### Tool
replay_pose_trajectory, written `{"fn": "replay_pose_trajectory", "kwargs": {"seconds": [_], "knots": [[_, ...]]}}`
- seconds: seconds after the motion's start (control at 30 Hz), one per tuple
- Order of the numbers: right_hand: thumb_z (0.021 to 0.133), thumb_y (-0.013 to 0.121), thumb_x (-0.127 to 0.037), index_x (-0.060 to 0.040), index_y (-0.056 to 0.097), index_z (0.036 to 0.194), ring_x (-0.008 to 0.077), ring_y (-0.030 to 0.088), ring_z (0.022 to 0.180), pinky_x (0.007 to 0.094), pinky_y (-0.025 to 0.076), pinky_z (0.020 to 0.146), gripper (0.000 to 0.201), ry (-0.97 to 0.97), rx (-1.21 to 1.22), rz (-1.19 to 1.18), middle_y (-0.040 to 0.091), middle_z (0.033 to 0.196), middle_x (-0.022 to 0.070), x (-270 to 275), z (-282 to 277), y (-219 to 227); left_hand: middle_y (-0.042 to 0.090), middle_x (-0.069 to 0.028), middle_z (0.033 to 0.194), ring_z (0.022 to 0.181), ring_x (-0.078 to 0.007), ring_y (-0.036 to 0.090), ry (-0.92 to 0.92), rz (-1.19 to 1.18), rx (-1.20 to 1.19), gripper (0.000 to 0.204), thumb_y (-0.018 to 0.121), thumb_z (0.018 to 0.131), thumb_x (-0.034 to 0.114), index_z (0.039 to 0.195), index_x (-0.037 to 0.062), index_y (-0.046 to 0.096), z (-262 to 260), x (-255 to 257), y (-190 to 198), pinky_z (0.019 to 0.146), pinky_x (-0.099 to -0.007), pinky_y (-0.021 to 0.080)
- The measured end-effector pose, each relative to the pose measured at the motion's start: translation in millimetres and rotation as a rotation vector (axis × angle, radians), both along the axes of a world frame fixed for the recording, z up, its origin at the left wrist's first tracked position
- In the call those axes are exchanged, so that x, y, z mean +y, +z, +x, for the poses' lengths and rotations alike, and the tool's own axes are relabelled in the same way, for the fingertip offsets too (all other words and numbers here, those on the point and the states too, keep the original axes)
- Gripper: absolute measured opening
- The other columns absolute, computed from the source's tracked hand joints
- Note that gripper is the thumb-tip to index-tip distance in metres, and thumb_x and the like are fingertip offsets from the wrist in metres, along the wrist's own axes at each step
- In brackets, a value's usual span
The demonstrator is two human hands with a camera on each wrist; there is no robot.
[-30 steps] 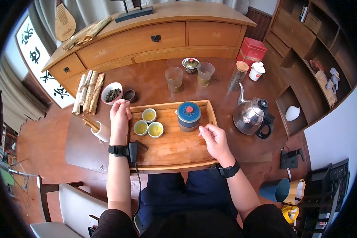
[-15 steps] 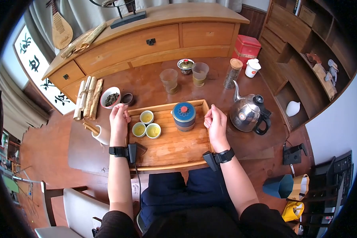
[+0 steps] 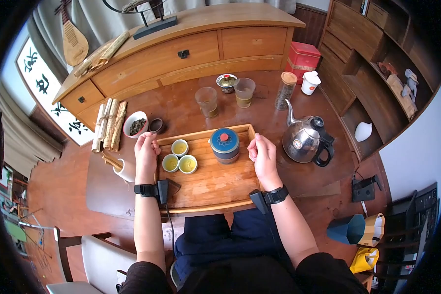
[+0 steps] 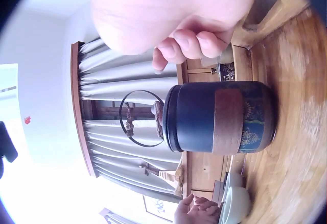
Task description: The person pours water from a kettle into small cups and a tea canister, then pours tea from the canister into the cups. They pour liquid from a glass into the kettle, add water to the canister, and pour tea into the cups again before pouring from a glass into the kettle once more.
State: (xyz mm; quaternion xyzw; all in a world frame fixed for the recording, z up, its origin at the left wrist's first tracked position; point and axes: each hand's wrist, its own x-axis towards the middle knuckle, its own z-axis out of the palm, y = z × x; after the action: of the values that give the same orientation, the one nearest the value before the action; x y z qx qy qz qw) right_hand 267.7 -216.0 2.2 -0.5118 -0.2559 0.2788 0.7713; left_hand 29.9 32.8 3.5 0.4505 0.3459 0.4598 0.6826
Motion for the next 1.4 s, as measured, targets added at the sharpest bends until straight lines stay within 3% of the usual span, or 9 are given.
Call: {"fn": "replay_pose_trajectory", "kwargs": {"seconds": [0.2, 0.43, 0.5, 0.6, 1.4], "knots": [[0.106, 0.046, -0.029, -0.0067, 0.051, 0.076, 0.0064, 0.034, 0.053, 0.0234, 0.028, 0.050, 0.038, 0.009, -0.024, -0.009, 0.039, 0.059, -0.0025, -0.1, -0.5, 0.1, 0.054, 0.0013, 0.071, 0.053, -0.0043, 0.045, -0.005, 0.006, -0.024, 0.008, 0.062, 0.095, 0.007, 0.099, 0.0079, 0.055, 0.1, 1.4, -3.2, 0.047, -0.0190, 0.036], [0.106, 0.047, -0.029, -0.0067, 0.051, 0.076, 0.0063, 0.034, 0.053, 0.0235, 0.029, 0.050, 0.037, 0.008, -0.031, -0.015, 0.039, 0.059, -0.0025, 0.2, -0.3, -1.5, 0.050, 0.0035, 0.067, 0.055, -0.0057, 0.045, -0.005, 0.007, 0.009, 0.009, 0.064, 0.094, 0.009, 0.096, 0.0107, 0.056, 0.2, 1.4, -2.7, 0.050, -0.0213, 0.036], [0.106, 0.047, -0.029, -0.0066, 0.051, 0.076, 0.0064, 0.034, 0.053, 0.0235, 0.029, 0.050, 0.037, 0.007, -0.029, -0.012, 0.039, 0.059, -0.0024, 0.3, -0.3, -1.3, 0.059, -0.0006, 0.076, 0.055, -0.0040, 0.046, -0.017, 0.018, -0.017, 0.003, 0.059, 0.098, 0.008, 0.099, 0.0075, 0.056, -1.1, 3.0, -5.8, 0.048, -0.0189, 0.037], [0.106, 0.047, -0.028, -0.0064, 0.050, 0.076, 0.0064, 0.035, 0.052, 0.0234, 0.029, 0.050, 0.038, 0.009, -0.041, -0.013, 0.039, 0.059, -0.0023, 0.1, -0.2, -1.4, 0.059, -0.0009, 0.077, 0.055, -0.0041, 0.045, -0.021, 0.032, -0.017, 0.003, 0.059, 0.098, 0.009, 0.100, 0.0073, 0.057, -1.6, 3.8, -7.6, 0.048, -0.0190, 0.037], [0.105, 0.050, -0.028, -0.0074, 0.051, 0.076, 0.0056, 0.035, 0.053, 0.0225, 0.030, 0.050, 0.036, 0.023, -0.047, -0.020, 0.040, 0.060, -0.0031, 0.3, 0.3, -3.9, 0.053, 0.0029, 0.068, 0.054, -0.0046, 0.044, -0.033, 0.030, -0.009, 0.004, 0.060, 0.097, 0.008, 0.098, 0.0086, 0.056, -0.6, 1.1, -3.9, 0.048, -0.0198, 0.036]]}}
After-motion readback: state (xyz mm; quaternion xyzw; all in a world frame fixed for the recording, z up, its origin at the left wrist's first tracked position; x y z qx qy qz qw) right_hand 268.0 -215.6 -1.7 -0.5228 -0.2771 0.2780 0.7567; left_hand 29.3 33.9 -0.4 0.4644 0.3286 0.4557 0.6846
